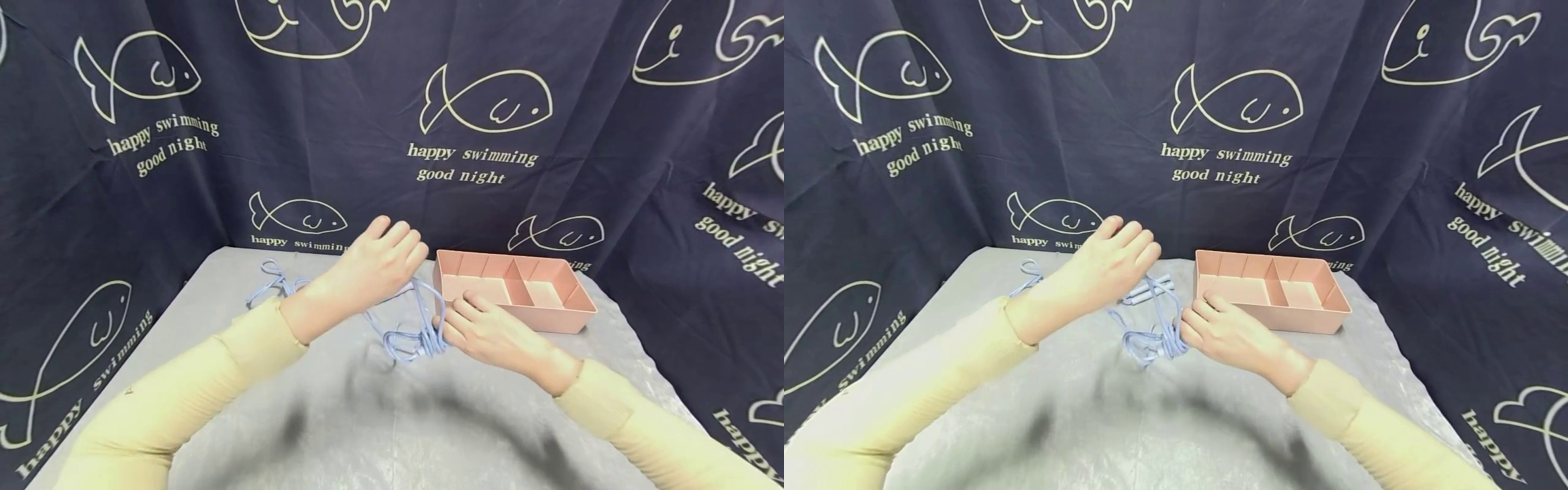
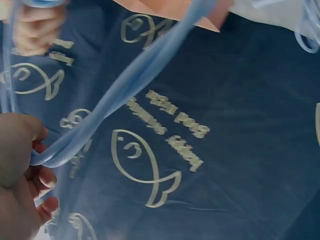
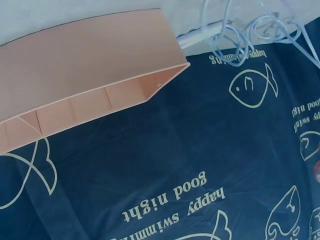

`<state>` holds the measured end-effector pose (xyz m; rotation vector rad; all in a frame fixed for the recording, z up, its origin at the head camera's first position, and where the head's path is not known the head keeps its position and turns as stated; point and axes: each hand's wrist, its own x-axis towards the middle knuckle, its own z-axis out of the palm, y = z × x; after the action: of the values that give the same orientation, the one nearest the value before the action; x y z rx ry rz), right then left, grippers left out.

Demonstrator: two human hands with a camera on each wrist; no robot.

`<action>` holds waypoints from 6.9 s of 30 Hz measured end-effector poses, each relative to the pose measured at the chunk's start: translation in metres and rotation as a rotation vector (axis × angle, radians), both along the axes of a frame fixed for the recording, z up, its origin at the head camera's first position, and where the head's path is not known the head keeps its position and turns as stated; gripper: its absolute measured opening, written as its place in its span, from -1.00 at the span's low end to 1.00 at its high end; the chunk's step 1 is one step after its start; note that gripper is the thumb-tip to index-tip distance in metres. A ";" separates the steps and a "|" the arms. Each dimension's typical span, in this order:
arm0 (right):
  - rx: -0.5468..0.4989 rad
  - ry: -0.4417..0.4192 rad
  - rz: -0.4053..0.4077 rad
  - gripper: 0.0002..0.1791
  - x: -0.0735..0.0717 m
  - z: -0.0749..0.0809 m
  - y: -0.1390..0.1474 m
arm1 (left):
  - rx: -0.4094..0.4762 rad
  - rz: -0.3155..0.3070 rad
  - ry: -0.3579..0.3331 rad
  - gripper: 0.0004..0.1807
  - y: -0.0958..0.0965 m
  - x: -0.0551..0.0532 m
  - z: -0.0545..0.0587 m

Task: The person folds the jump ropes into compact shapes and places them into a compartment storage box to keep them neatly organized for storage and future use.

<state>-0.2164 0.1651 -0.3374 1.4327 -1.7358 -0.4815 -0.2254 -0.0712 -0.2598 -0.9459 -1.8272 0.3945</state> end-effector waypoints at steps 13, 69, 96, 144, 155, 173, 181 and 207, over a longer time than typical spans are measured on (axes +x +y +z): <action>-0.181 0.040 0.228 -0.79 0.012 0.016 -0.015 | 0.047 0.090 -0.134 -0.69 -0.012 -0.049 -0.033; -0.650 0.007 -0.457 -0.76 -0.046 -0.003 -0.016 | 0.033 0.147 -0.143 -0.73 0.028 0.051 -0.077; -0.135 -0.074 -0.319 -0.83 -0.025 -0.024 -0.014 | -0.028 0.058 0.067 -0.74 0.015 -0.022 -0.018; -0.678 -0.312 0.070 -0.79 0.007 0.035 -0.020 | 0.014 0.238 -0.499 -0.78 -0.009 -0.052 -0.112; -0.788 -0.286 -0.169 -0.91 -0.009 0.022 -0.027 | -0.081 0.316 -0.478 -0.87 0.020 -0.008 -0.129; -0.721 -0.064 -0.490 -0.81 -0.038 0.005 -0.023 | 0.029 0.345 -0.191 -0.77 0.039 0.041 -0.095; -0.557 -0.015 -0.488 -0.77 -0.031 -0.012 -0.026 | 0.088 0.187 -0.092 -0.74 0.041 0.042 -0.068; 0.011 -0.212 -0.103 -0.81 0.003 0.005 -0.024 | -0.182 -0.122 -0.036 -0.71 0.009 -0.012 -0.021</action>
<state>-0.2130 0.1415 -0.3326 1.4497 -1.9859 -0.4055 -0.2376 -0.0626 -0.2804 -1.1901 -1.7765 0.4759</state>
